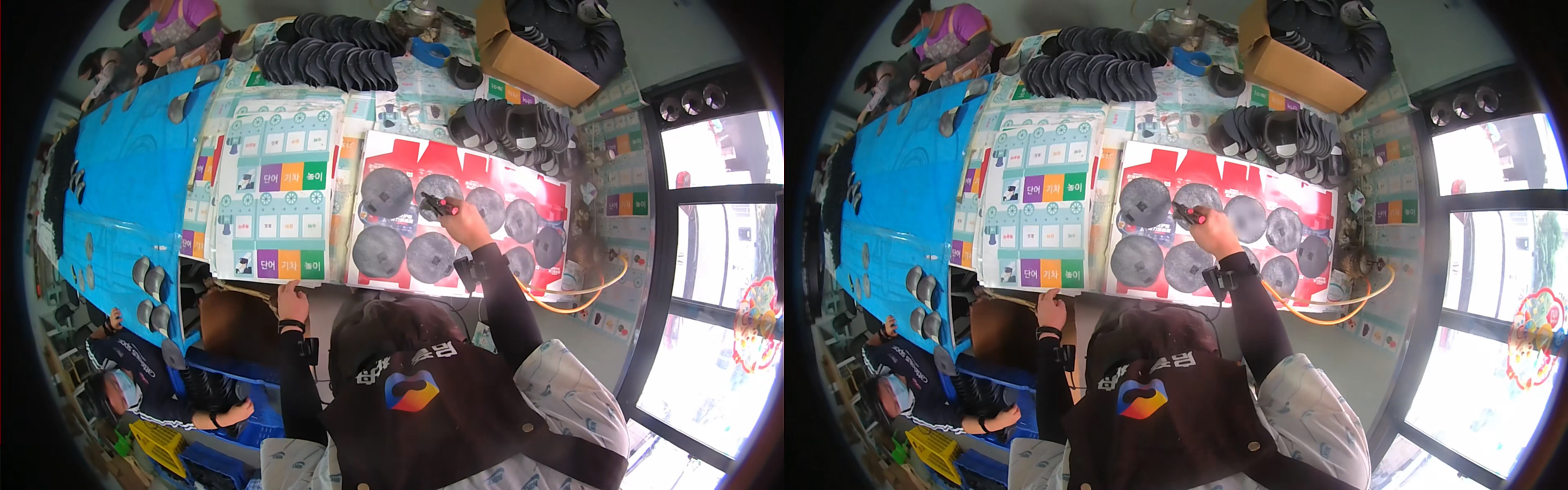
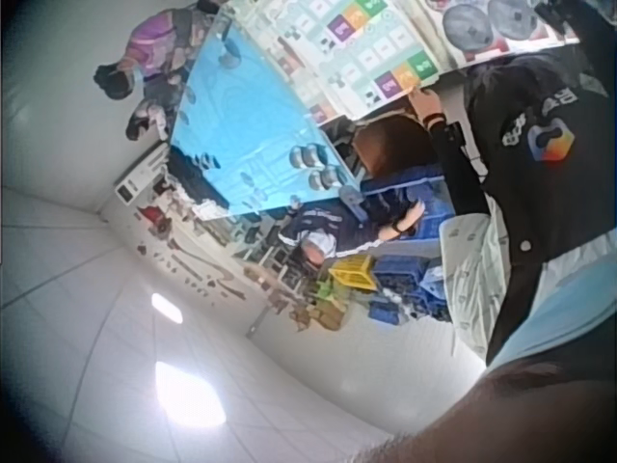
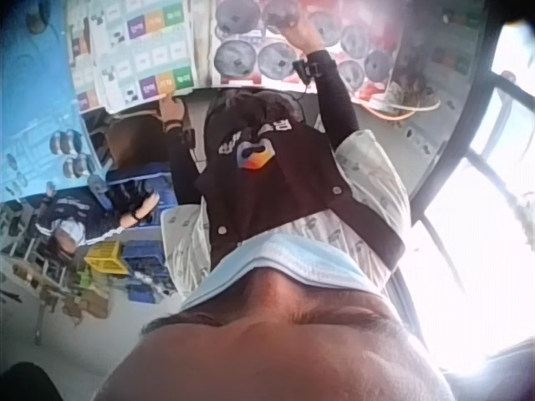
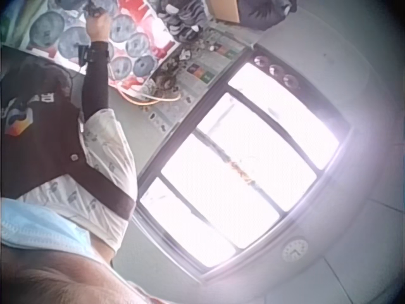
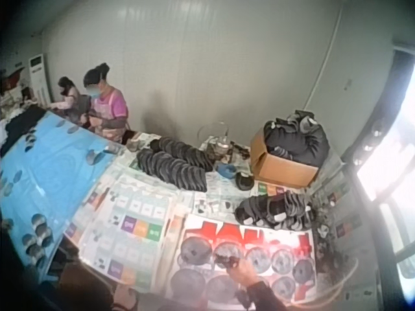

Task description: Applying adhesive and assembling small circular components onto a sheet for shoe manufacturing.

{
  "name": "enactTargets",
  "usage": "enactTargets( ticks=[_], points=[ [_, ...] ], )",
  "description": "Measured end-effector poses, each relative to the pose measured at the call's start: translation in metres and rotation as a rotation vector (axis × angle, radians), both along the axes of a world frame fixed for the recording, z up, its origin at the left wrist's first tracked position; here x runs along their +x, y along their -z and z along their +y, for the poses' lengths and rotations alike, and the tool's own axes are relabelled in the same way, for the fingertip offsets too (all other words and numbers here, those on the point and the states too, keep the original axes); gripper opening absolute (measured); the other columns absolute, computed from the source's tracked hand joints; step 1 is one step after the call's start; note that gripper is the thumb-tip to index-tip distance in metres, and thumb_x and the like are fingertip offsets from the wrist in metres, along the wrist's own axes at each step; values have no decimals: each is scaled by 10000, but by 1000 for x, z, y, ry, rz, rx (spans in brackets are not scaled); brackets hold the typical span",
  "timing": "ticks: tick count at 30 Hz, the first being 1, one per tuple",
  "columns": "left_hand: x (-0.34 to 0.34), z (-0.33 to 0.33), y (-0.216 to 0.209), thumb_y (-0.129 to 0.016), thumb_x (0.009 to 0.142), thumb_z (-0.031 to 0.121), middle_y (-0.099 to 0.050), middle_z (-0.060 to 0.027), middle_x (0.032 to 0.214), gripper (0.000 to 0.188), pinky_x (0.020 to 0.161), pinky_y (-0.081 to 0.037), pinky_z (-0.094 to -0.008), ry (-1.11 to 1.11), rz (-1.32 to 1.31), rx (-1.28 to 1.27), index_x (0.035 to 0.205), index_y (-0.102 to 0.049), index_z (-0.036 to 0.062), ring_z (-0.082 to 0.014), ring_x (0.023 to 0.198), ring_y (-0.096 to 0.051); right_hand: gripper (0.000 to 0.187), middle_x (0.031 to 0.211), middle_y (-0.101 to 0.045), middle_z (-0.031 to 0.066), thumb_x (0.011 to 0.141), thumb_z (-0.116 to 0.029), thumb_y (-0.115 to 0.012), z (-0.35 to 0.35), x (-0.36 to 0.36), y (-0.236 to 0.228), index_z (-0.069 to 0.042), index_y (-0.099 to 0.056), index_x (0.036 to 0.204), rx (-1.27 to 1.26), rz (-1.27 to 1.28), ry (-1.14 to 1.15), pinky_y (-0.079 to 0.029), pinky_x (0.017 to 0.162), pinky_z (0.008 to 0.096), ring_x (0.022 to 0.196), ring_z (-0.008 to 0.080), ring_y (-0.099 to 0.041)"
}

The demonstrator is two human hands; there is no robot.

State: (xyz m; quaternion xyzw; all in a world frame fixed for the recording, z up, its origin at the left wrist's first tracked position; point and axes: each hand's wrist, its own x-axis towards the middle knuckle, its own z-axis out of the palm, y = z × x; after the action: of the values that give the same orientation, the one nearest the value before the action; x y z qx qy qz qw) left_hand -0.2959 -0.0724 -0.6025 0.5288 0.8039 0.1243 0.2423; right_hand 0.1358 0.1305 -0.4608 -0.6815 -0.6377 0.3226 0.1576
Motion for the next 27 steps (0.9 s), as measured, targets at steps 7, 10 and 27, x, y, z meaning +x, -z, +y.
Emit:
enactTargets(
  ticks=[7,10,27],
  points=[
    [-8,-19,33,-629,872,82,-698,-150,926,230,798,-547,-429,54,-69,10,1090,-700,64,-347,901,-674,402,933,-676,298,776,-125,-604,3,-26,-8,1,-687,1149,-142,191,-159,-519,834,478,962,479,-650],
    [-9,-17,36,-626,875,98,-694,-155,915,209,792,-546,-445,61,-96,28,1067,-704,78,-360,889,-673,396,942,-675,301,780,-129,-604,1,-22,-8,2,-688,1144,-71,65,-119,-520,832,470,952,476,-653],
    [-13,-24,25,-617,915,144,-728,-170,948,200,799,-560,-412,78,-177,-68,1070,-712,61,-339,901,-711,355,918,-686,273,800,-146,-630,11,0,14,-59,-707,1136,9,-82,-106,-529,758,497,897,469,-655]
  ],
)
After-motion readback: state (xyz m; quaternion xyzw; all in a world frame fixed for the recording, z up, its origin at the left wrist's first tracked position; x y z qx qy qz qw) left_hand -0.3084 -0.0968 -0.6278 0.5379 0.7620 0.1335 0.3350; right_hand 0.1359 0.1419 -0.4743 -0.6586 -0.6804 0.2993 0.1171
